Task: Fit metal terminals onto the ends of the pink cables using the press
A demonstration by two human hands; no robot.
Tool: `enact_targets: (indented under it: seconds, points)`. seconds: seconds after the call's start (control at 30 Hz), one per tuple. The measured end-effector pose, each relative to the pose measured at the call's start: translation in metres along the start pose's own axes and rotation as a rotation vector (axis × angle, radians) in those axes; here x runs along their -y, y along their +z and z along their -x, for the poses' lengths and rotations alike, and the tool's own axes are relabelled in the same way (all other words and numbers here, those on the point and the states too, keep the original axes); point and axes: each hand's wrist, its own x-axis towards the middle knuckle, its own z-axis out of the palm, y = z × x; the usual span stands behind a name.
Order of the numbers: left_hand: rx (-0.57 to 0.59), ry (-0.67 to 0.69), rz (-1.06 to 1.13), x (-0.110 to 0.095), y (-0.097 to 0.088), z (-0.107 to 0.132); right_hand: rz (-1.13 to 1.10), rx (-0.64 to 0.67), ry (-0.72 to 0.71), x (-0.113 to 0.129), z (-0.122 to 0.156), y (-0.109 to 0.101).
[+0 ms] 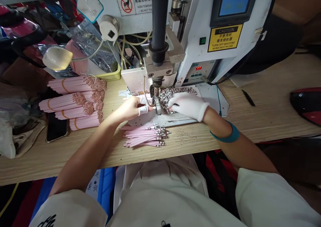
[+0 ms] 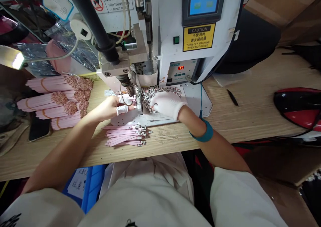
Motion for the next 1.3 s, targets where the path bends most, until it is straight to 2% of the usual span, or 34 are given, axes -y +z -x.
enact_targets:
  seconds: [0.17, 0.27, 0.37, 0.47, 0.53, 0.6, 0.8, 0.97, 1.1, 1.3]
  points:
    - [-0.011, -0.022, 0.076, 0.002, 0.000, 0.000, 0.004, 0.002, 0.022, 0.002, -0.001, 0.003]
    - [-0.024, -0.035, 0.117, 0.003, 0.001, -0.002, -0.114, -0.054, -0.001, 0.001, -0.003, 0.002]
    - [-0.055, -0.022, 0.145, 0.005, 0.003, -0.005, -0.425, -0.105, 0.113, 0.001, -0.005, -0.001]
    - [-0.071, -0.025, 0.210, 0.005, 0.005, -0.007, -0.929, -0.078, 0.221, 0.006, -0.009, -0.001]
    - [-0.072, -0.042, 0.239, 0.004, 0.006, -0.007, -1.202, -0.050, 0.195, 0.009, -0.013, 0.002]
    - [-0.067, -0.048, 0.254, 0.004, 0.005, -0.008, -1.320, -0.028, 0.160, 0.011, -0.017, 0.006]
    - [-0.063, 0.007, 0.280, 0.006, 0.005, -0.008, -1.364, 0.043, 0.146, 0.013, -0.024, 0.012]
    - [-0.074, -0.029, 0.225, 0.004, 0.007, -0.008, -1.343, 0.008, 0.164, 0.018, -0.023, 0.013]
    - [-0.126, -0.030, 0.190, 0.007, 0.010, -0.010, -1.349, 0.005, 0.174, 0.021, -0.023, 0.014]
    - [-0.152, -0.048, 0.213, 0.009, 0.012, -0.012, -1.373, -0.041, 0.156, 0.021, -0.022, 0.016]
